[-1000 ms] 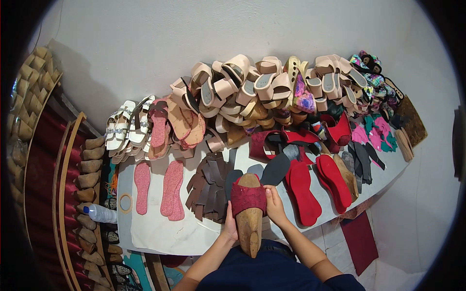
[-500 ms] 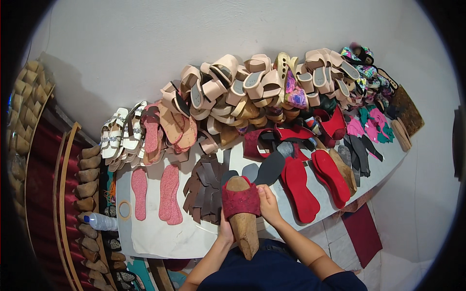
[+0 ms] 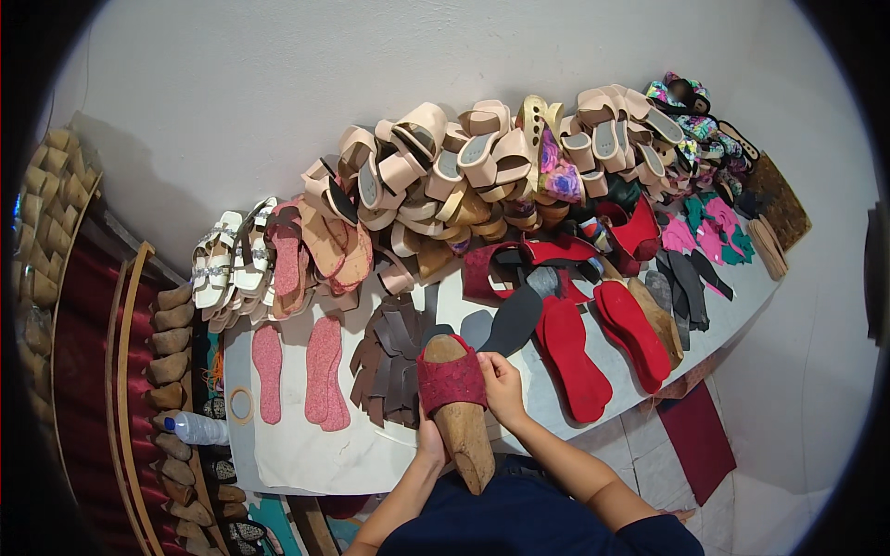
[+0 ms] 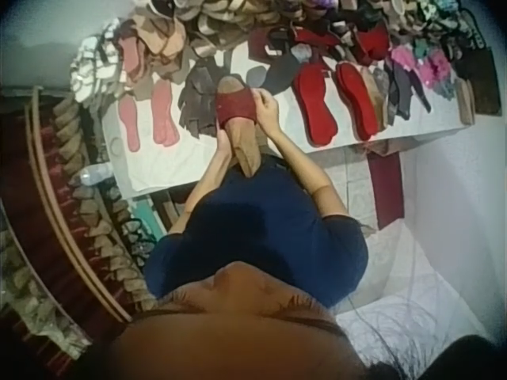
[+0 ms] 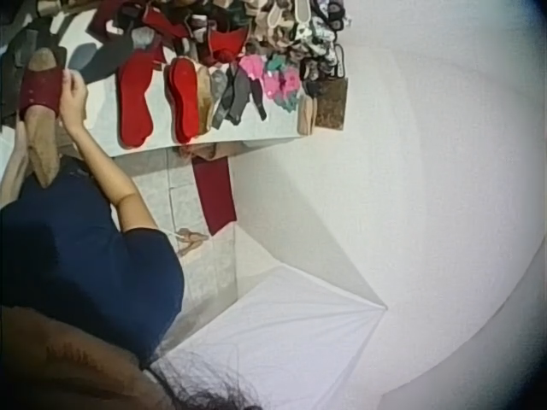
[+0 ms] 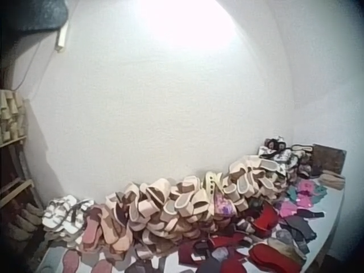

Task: Manually assembling shoe components by fitting uppers and soles onto lasts.

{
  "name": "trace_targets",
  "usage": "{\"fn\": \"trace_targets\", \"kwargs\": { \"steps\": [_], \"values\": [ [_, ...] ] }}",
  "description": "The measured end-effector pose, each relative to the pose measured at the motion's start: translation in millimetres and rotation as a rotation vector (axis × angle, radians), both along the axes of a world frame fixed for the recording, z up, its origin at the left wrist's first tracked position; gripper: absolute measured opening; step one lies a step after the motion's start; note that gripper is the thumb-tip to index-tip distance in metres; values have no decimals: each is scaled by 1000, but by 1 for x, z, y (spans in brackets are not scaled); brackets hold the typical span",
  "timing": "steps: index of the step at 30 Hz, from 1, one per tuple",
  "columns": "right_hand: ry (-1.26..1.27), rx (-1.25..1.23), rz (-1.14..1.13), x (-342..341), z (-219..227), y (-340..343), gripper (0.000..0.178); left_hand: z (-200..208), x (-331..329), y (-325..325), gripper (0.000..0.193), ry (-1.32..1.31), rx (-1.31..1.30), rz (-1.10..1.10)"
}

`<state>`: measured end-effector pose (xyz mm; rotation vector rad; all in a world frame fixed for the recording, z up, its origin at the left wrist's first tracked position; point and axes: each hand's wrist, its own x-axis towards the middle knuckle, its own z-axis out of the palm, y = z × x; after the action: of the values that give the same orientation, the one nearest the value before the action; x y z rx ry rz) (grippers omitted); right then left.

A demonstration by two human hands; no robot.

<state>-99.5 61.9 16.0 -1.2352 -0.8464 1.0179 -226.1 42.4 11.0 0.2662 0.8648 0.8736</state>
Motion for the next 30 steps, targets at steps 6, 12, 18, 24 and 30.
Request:
{"fn": "trace_targets", "kwargs": {
  "steps": [6,12,18,24,30],
  "values": [
    [122,-50,-106,-4,6,4,25,7,3,0,51,73,26,21],
    [188,17,-170,-11,5,13,29,-22,-4,1,49,73,35,47],
    [227,24,-168,-10,-3,19,31,-5,-1,1,52,68,-18,10],
    [129,52,-149,-6,1,20,34,4,1,0,57,82,-28,-1],
    [-205,-75,-92,8,21,6,51,3,4,1,58,72,54,-24]
  ]
}}
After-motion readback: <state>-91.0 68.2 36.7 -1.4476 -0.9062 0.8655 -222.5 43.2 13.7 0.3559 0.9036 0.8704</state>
